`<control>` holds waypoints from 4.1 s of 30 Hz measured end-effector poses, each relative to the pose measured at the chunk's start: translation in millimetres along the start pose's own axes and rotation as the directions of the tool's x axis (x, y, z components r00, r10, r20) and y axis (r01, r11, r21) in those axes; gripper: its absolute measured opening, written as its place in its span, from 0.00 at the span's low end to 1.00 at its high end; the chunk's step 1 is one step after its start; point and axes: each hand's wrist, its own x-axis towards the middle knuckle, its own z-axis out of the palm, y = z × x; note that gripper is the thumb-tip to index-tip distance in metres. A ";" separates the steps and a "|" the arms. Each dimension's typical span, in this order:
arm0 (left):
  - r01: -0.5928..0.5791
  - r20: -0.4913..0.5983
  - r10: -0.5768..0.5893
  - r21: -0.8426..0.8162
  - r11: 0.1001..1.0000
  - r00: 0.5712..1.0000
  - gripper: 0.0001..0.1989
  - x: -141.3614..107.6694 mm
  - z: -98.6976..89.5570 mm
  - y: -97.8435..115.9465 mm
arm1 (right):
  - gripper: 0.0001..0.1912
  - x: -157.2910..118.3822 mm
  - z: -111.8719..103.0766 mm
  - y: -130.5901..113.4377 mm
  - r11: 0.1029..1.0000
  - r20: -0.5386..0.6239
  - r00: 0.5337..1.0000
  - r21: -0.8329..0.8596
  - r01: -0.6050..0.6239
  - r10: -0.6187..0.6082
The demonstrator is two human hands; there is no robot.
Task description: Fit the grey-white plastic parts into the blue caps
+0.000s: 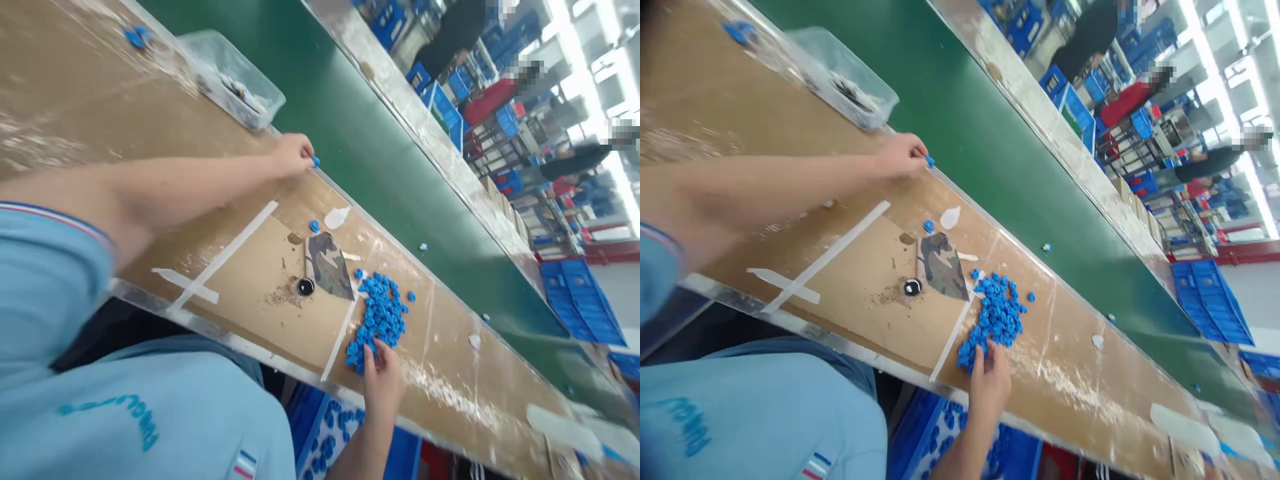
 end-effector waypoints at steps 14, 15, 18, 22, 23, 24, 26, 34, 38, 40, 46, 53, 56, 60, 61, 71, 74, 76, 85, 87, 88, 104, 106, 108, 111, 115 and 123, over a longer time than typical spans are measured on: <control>-0.062 -0.025 0.063 0.040 0.997 0.998 0.18 41.3 29.3 -16.9 | 0.25 -10.8 21.5 -10.9 0.824 0.052 0.997 0.566 0.012 -0.051; -0.068 -0.024 0.069 0.045 0.997 0.997 0.19 32.4 20.4 -19.3 | 0.26 -11.9 23.2 -15.3 0.810 0.069 0.996 0.586 0.009 -0.061; -0.083 -0.010 0.084 0.070 0.994 0.996 0.18 -2.7 -17.8 -31.4 | 0.27 -15.3 32.1 -23.2 0.761 0.100 0.993 0.648 -0.019 -0.060; -0.088 -0.006 0.091 0.188 0.978 0.996 0.13 -65.5 -79.1 -56.3 | 0.26 -14.7 44.6 -27.8 0.703 0.157 0.986 0.707 -0.073 -0.056; -0.094 -0.002 0.097 0.248 0.964 0.995 0.12 -81.5 -91.5 -62.4 | 0.27 -13.8 46.1 -30.8 0.689 0.177 0.982 0.720 -0.086 -0.062; -0.120 0.013 0.121 0.303 0.946 0.993 0.11 -96.3 -101.4 -67.7 | 0.27 -13.1 46.8 -35.3 0.674 0.194 0.979 0.732 -0.100 -0.066; -0.214 0.074 0.201 0.376 0.901 0.977 0.11 -120.1 -112.0 -75.6 | 0.26 -13.3 45.5 -49.6 0.640 0.232 0.970 0.757 -0.134 -0.071; -0.413 0.216 0.353 0.523 0.745 0.910 0.08 -131.7 -72.1 -86.7 | 0.22 -26.1 44.5 -114.0 0.391 0.411 0.900 0.860 -0.329 -0.146; -0.435 0.202 0.387 0.474 0.765 0.900 0.12 -127.2 -67.6 -89.4 | 0.22 -29.7 44.1 -114.2 0.345 0.467 0.871 0.851 -0.396 -0.153; -0.422 0.125 0.409 0.412 0.808 0.904 0.13 -132.8 -73.3 -82.1 | 0.23 -29.9 43.6 -111.7 0.345 0.472 0.867 0.850 -0.398 -0.162; -0.135 0.060 0.161 -0.304 0.943 0.985 0.11 -185.5 -63.9 -38.8 | 0.17 -26.4 50.6 -107.2 0.407 0.348 0.924 0.876 -0.260 -0.159; 0.407 0.475 -0.003 -0.750 0.521 0.880 0.14 -250.2 -1.9 -23.9 | 0.10 -15.4 45.7 -94.7 0.599 0.112 0.963 0.799 0.058 -0.244; 0.380 0.480 0.045 -0.745 0.549 0.876 0.13 -255.0 4.7 -22.8 | 0.13 -11.5 39.4 -92.4 0.664 0.143 0.941 0.740 0.104 -0.306; 0.260 0.412 0.123 -0.752 0.605 0.903 0.10 -254.7 5.0 -22.6 | 0.17 -10.6 36.1 -96.8 0.731 0.197 0.931 0.675 0.099 -0.308; 0.245 0.403 0.135 -0.754 0.610 0.905 0.09 -255.1 5.4 -22.8 | 0.17 -10.6 36.1 -98.6 0.750 0.203 0.933 0.654 0.097 -0.297; 0.289 0.455 0.115 -0.719 0.632 0.883 0.08 -246.5 0.8 -25.8 | 0.14 0.5 35.3 -109.7 0.795 0.089 0.901 0.513 0.323 -0.424; 0.398 0.512 0.050 -0.722 0.566 0.857 0.11 -242.8 -1.1 -26.9 | 0.14 3.3 34.3 -113.3 0.791 0.034 0.855 0.399 0.464 -0.518; 0.454 0.530 0.011 -0.737 0.500 0.848 0.12 -242.9 -1.2 -26.9 | 0.14 4.9 35.7 -116.4 0.796 0.016 0.847 0.351 0.493 -0.532; 0.395 0.485 -0.031 -0.671 0.627 0.874 0.12 -241.8 -1.0 -30.0 | 0.12 13.0 46.0 -126.6 0.705 -0.024 0.718 0.169 0.689 -0.696; 0.383 0.476 -0.016 -0.688 0.616 0.880 0.12 -241.8 -0.3 -32.0 | 0.13 13.2 45.7 -126.8 0.690 -0.023 0.701 0.162 0.706 -0.712; 0.388 0.478 -0.009 -0.701 0.599 0.878 0.13 -242.1 0.0 -32.8 | 0.13 13.3 45.0 -126.6 0.679 -0.017 0.689 0.161 0.717 -0.724; 0.438 0.497 -0.001 -0.762 0.477 0.868 0.15 -245.5 13.1 -26.0 | 0.18 12.1 42.5 -125.2 0.772 0.233 0.943 0.634 0.037 -0.236; 0.442 0.508 0.007 -0.756 0.483 0.861 0.13 -245.9 15.5 -24.5 | 0.19 12.0 42.5 -126.1 0.752 0.271 0.942 0.658 -0.033 -0.196; 0.443 0.519 0.011 -0.741 0.505 0.855 0.12 -245.6 17.1 -23.6 | 0.18 11.2 42.7 -127.2 0.740 0.269 0.947 0.671 -0.052 -0.177; 0.443 0.513 -0.019 -0.722 0.531 0.858 0.13 -244.8 18.7 -24.2 | 0.18 8.9 42.4 -127.4 0.742 0.227 0.951 0.670 0.006 -0.212; 0.451 0.511 -0.026 -0.733 0.510 0.859 0.13 -244.3 20.8 -26.8 | 0.16 6.0 39.9 -125.1 0.803 0.075 0.927 0.528 0.275 -0.366; 0.411 0.478 0.003 -0.760 0.503 0.879 0.12 -246.6 22.5 -29.7 | 0.11 1.1 31.6 -122.7 0.776 0.003 0.817 0.314 0.547 -0.577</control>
